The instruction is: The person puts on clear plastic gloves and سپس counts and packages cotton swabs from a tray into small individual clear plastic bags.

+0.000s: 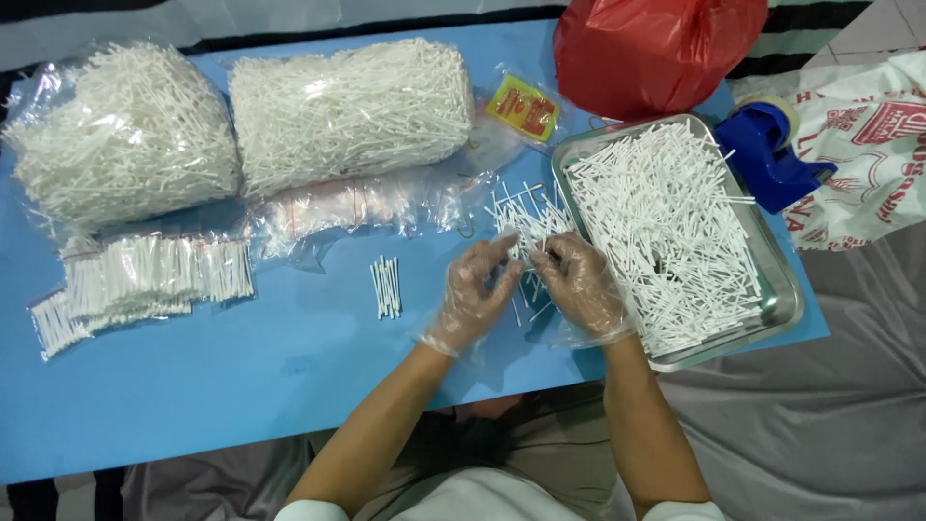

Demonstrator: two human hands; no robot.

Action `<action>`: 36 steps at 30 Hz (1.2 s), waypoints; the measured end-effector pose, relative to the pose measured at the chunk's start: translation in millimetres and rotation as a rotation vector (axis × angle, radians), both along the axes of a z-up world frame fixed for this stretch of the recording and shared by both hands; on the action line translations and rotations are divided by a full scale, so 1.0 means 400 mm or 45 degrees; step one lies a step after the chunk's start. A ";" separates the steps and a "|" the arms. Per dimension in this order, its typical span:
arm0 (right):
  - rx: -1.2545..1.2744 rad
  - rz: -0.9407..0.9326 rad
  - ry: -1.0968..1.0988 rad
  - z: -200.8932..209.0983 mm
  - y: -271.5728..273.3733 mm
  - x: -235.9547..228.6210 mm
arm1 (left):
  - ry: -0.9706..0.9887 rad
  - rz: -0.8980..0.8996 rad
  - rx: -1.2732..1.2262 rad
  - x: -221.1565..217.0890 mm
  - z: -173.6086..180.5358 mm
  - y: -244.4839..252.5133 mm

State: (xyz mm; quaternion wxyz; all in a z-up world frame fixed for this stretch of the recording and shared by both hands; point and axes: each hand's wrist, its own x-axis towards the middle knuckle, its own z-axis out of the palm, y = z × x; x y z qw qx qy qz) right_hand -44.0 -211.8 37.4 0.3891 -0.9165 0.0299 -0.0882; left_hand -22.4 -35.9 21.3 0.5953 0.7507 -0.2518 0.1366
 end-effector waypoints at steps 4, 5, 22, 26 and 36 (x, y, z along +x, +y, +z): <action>0.036 0.080 0.099 0.010 0.000 -0.005 | 0.162 -0.062 -0.189 0.021 -0.046 0.001; 0.049 0.120 0.118 0.017 0.000 -0.006 | 0.211 -0.110 -0.224 0.022 -0.041 0.006; 0.017 0.221 0.258 0.062 0.005 0.015 | 0.295 0.000 -0.351 0.046 -0.039 0.003; 0.019 0.284 0.281 0.113 0.018 0.023 | 0.359 -0.024 -0.290 0.034 0.021 0.013; -0.083 0.441 0.412 0.127 0.013 0.048 | 0.328 -0.175 -0.065 0.049 0.022 0.033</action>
